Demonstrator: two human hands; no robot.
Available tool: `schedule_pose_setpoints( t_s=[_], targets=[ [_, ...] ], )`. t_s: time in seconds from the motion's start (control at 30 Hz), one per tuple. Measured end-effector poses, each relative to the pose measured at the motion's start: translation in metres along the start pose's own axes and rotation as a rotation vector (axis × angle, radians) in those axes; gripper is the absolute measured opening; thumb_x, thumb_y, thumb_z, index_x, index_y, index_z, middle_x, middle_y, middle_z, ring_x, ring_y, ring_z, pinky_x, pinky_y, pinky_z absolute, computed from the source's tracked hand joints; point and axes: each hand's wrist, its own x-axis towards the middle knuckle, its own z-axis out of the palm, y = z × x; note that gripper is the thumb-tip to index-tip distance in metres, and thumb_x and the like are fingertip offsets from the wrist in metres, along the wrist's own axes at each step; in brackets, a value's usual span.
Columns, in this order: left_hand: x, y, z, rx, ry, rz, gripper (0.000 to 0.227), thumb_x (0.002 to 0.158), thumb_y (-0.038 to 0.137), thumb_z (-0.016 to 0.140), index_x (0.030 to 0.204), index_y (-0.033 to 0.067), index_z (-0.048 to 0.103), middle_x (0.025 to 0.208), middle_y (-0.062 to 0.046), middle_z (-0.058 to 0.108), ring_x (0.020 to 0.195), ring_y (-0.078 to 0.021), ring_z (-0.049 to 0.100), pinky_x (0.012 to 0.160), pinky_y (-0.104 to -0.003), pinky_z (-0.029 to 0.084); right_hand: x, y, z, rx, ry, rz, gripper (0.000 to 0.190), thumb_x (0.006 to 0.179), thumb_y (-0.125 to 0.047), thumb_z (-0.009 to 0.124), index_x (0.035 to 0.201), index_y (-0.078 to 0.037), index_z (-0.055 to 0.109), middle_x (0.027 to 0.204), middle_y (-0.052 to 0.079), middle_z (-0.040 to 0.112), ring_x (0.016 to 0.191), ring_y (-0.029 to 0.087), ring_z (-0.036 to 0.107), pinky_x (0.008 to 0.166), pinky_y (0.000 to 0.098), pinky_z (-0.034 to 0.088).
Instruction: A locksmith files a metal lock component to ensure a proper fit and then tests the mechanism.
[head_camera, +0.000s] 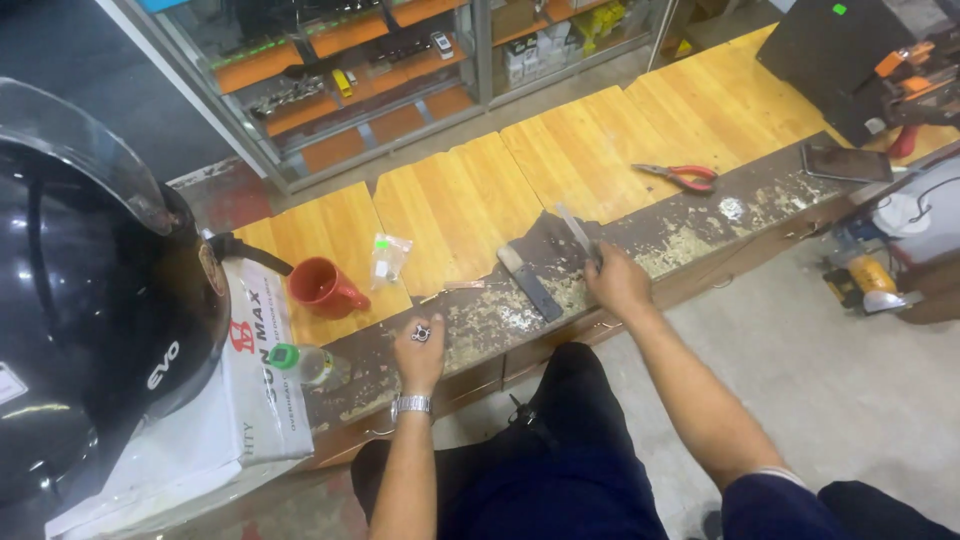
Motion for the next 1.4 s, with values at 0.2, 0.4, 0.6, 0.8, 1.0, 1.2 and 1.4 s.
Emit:
schedule_pose_setpoints(
  t_s=[0.2,0.4,0.6,0.8,1.0,1.2,1.4],
  targets=[
    [0.013,-0.021,0.004,-0.127,0.035,0.036,0.026,0.089,0.031,0.073,0.073,0.0112,0.067,0.058,-0.005,0.059,0.061,-0.0168,0.054,0.058,-0.031,0.042,-0.032,-0.054,-0.019,0.004,0.146,-0.211,0.045,0.093,-0.033,0.074,0.128,-0.004,0.07,0.108,0.021,0.068,0.105,0.041,0.068,0.092,0.0527,0.052],
    [-0.056,0.078,-0.024,-0.437,-0.035,-0.084,0.043,0.109,0.029,0.044,0.081,0.0072,0.067,0.075,-0.013,0.071,0.087,-0.0287,0.069,0.093,-0.041,0.045,-0.136,-0.153,-0.022,0.499,-0.453,-0.401,0.051,0.102,-0.041,0.055,0.12,0.004,0.07,0.11,0.031,0.072,0.108,0.048,0.068,0.092,0.0554,0.055],
    [-0.084,0.062,-0.031,-0.975,-0.229,-0.213,0.042,0.113,0.045,0.025,0.095,0.0135,0.046,0.095,-0.026,0.075,0.116,-0.0468,0.07,0.108,-0.06,0.046,-0.163,-0.122,0.041,0.743,-0.615,-0.469,0.039,0.106,-0.038,0.044,0.084,-0.013,0.066,0.083,0.005,0.072,0.075,0.018,0.067,0.068,0.0339,0.051],
    [-0.105,0.084,-0.051,-1.073,-0.545,0.155,0.04,0.107,0.047,0.049,0.085,0.0185,0.065,0.09,-0.007,0.077,0.105,-0.0385,0.07,0.114,-0.064,0.037,-0.183,-0.136,0.011,0.904,-0.681,-0.536,0.047,0.111,-0.041,0.038,0.082,-0.009,0.057,0.065,0.005,0.05,0.054,0.017,0.05,0.05,0.0326,0.044],
    [-0.1,0.079,-0.069,-1.232,-0.766,0.324,0.045,0.11,0.037,0.045,0.075,0.0139,0.059,0.081,-0.013,0.076,0.099,-0.0375,0.07,0.113,-0.065,0.038,-0.186,-0.159,-0.042,1.041,-0.701,-0.705,0.029,0.113,-0.031,0.035,0.119,-0.009,0.053,0.113,0.013,0.057,0.112,0.027,0.061,0.107,0.042,0.055],
    [-0.117,0.11,-0.094,-1.072,-0.593,0.269,0.046,0.104,0.016,0.043,0.059,0.0127,0.053,0.059,-0.007,0.067,0.064,-0.024,0.072,0.114,-0.065,0.043,-0.21,-0.146,-0.043,1.059,-0.756,-0.599,0.049,0.114,-0.041,0.036,0.104,-0.002,0.065,0.087,0.012,0.068,0.076,0.023,0.068,0.068,0.033,0.056],
    [-0.128,0.113,-0.07,-0.883,-0.336,0.037,0.039,0.104,0.015,0.052,0.067,0.0044,0.058,0.061,-0.015,0.062,0.07,-0.0327,0.075,0.107,-0.06,0.055,-0.196,-0.115,0.012,1.011,-0.685,-0.772,0.043,0.113,-0.04,0.028,0.09,-0.013,0.051,0.078,0.005,0.053,0.069,0.023,0.052,0.066,0.0385,0.045]
  ],
)
